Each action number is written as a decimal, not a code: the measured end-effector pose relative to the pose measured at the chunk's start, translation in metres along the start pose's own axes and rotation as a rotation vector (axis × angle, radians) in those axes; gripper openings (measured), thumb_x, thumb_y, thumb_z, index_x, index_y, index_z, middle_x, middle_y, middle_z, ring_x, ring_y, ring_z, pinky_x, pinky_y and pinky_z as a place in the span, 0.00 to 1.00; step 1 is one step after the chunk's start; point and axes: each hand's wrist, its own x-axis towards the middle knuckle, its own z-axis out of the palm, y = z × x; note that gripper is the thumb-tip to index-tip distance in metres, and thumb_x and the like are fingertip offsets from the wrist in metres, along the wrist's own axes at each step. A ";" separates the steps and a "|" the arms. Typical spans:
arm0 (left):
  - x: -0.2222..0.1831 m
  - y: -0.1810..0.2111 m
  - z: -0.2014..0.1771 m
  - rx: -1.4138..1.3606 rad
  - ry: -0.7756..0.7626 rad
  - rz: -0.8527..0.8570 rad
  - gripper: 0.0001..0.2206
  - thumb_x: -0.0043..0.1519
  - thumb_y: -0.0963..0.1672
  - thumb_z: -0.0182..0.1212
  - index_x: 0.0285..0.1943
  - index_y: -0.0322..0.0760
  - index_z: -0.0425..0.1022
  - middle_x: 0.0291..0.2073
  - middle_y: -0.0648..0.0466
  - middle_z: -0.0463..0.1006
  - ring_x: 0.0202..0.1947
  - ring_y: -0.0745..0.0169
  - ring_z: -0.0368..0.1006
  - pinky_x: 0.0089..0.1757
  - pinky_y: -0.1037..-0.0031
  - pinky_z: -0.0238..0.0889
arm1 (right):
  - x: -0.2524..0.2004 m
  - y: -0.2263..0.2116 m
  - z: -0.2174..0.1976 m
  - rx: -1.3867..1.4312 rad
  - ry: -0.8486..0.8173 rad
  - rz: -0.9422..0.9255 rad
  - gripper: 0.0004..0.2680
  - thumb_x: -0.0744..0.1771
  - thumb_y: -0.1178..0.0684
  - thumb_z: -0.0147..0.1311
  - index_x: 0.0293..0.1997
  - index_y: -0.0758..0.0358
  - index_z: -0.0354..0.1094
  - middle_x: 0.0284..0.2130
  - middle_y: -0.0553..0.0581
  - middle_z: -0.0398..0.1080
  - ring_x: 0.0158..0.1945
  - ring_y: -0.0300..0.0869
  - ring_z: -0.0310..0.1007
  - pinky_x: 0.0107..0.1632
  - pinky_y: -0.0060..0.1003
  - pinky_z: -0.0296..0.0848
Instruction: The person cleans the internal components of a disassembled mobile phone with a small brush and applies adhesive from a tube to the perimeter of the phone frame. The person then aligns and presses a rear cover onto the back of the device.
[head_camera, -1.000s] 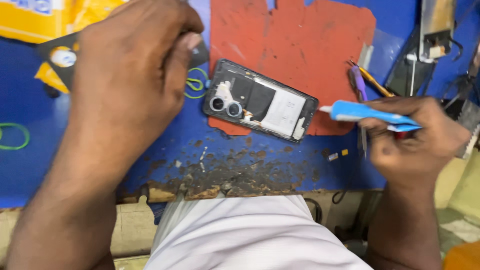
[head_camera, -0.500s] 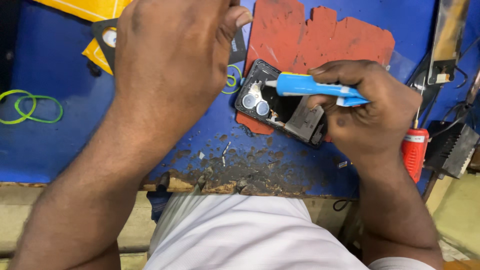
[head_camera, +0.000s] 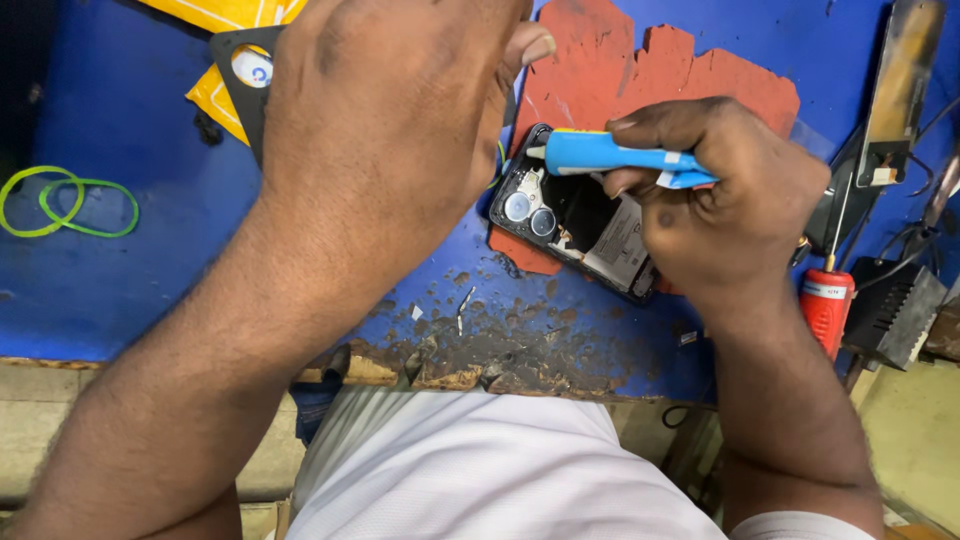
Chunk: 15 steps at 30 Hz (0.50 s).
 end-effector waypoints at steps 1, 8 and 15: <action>0.000 0.000 0.000 -0.005 0.001 0.001 0.05 0.70 0.41 0.60 0.48 0.32 0.71 0.36 0.47 0.74 0.39 0.44 0.72 0.40 0.57 0.65 | 0.000 0.001 0.000 0.007 0.001 0.011 0.08 0.66 0.75 0.59 0.45 0.73 0.69 0.42 0.64 0.77 0.44 0.44 0.81 0.45 0.32 0.79; 0.000 -0.001 0.001 -0.061 0.004 -0.004 0.05 0.70 0.38 0.61 0.52 0.31 0.70 0.38 0.44 0.74 0.40 0.39 0.72 0.39 0.54 0.63 | -0.001 0.011 0.000 -0.006 0.030 0.009 0.08 0.66 0.77 0.57 0.44 0.75 0.69 0.40 0.64 0.77 0.40 0.41 0.80 0.43 0.30 0.79; -0.001 -0.002 0.001 -0.083 -0.017 -0.021 0.13 0.61 0.32 0.56 0.53 0.31 0.70 0.39 0.42 0.74 0.39 0.39 0.73 0.41 0.54 0.65 | -0.010 0.017 -0.004 -0.016 0.053 0.040 0.09 0.66 0.78 0.55 0.44 0.74 0.69 0.40 0.63 0.77 0.41 0.41 0.81 0.42 0.29 0.79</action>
